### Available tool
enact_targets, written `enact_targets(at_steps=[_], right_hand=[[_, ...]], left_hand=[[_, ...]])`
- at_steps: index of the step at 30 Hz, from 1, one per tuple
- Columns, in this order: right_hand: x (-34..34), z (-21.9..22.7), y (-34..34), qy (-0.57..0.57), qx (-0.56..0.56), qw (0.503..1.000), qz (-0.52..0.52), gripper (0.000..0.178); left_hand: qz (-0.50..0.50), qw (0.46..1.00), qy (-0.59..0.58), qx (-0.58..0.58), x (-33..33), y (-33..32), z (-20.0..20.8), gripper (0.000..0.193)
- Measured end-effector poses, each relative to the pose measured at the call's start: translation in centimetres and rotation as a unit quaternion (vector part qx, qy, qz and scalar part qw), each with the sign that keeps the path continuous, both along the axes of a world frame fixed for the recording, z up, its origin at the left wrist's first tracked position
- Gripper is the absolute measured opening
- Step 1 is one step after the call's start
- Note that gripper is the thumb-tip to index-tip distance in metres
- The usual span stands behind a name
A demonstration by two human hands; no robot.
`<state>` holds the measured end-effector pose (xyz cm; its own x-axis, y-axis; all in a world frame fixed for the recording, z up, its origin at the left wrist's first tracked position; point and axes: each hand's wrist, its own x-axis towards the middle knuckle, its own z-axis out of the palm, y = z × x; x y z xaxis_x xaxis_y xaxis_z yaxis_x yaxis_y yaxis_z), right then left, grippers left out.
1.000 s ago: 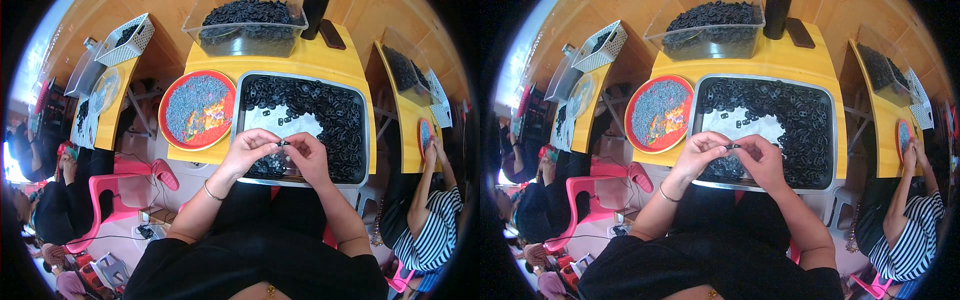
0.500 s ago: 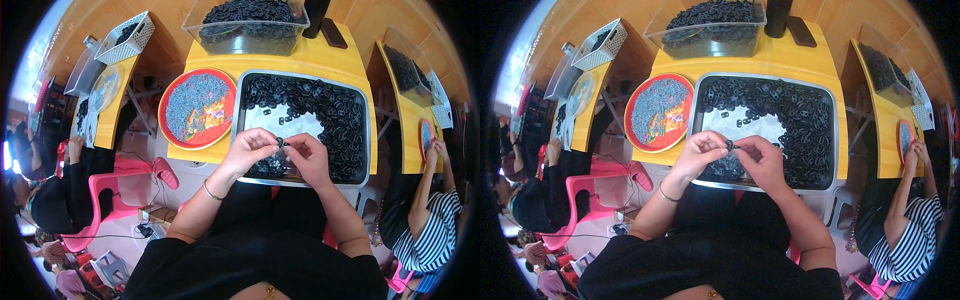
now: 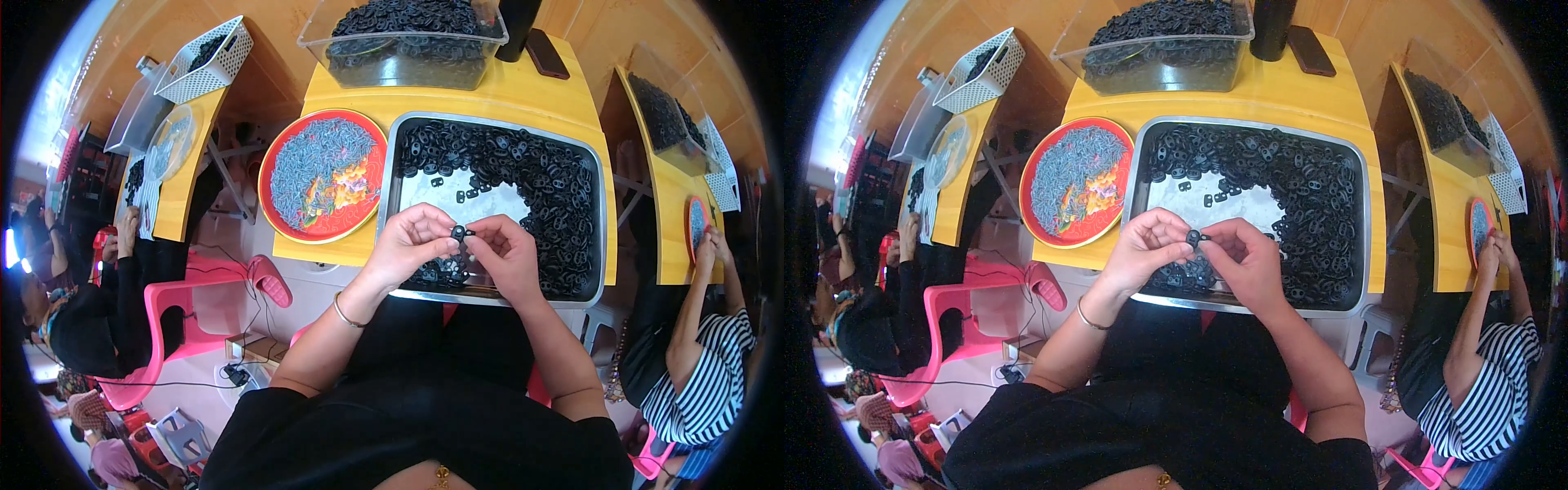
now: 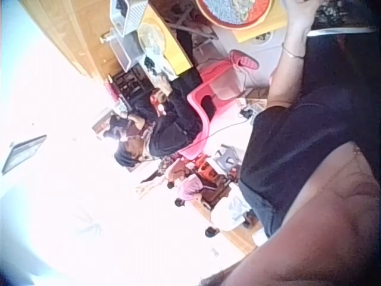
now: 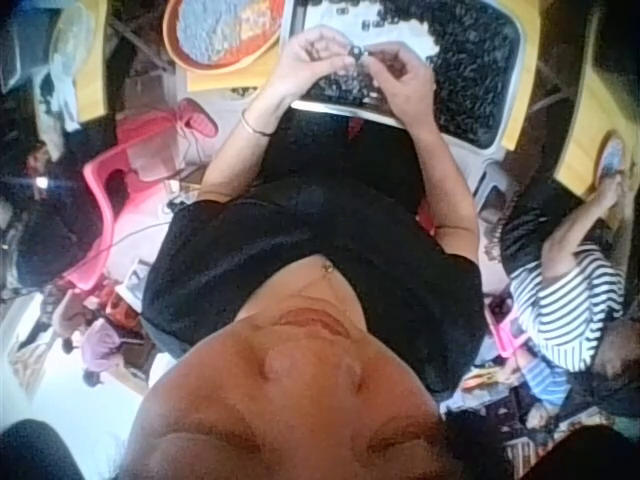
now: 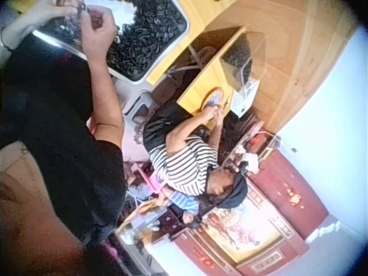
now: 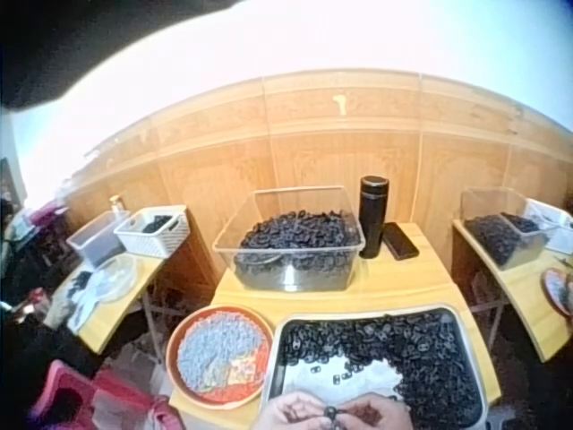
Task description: The person assembles plastic fasteners by hand, taking pieces from a metal tray, fitting them together, and placing the assembled fasteners into a container.
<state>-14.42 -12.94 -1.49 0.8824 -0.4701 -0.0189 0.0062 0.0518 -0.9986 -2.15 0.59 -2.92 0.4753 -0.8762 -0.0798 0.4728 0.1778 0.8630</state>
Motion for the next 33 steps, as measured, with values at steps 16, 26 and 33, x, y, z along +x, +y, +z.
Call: enact_targets(at_steps=[16,26,33], right_hand=[[-0.06,-0.07,0.06,0.002,0.015,1.000,0.009,0.012],[-0.19,-0.40,-0.21,0.013,0.020,0.999,0.023,0.014],[0.20,0.46,0.28,0.002,-0.068,0.997,0.022,0.034]], left_hand=[[-0.001,1.000,-0.020,-0.006,-0.05,0.12,0.20,0.016],[-0.014,0.999,-0.039,0.017,-0.21,0.06,0.54,0.015],[-0.011,1.000,0.002,0.010,0.34,0.12,0.01,0.013]])
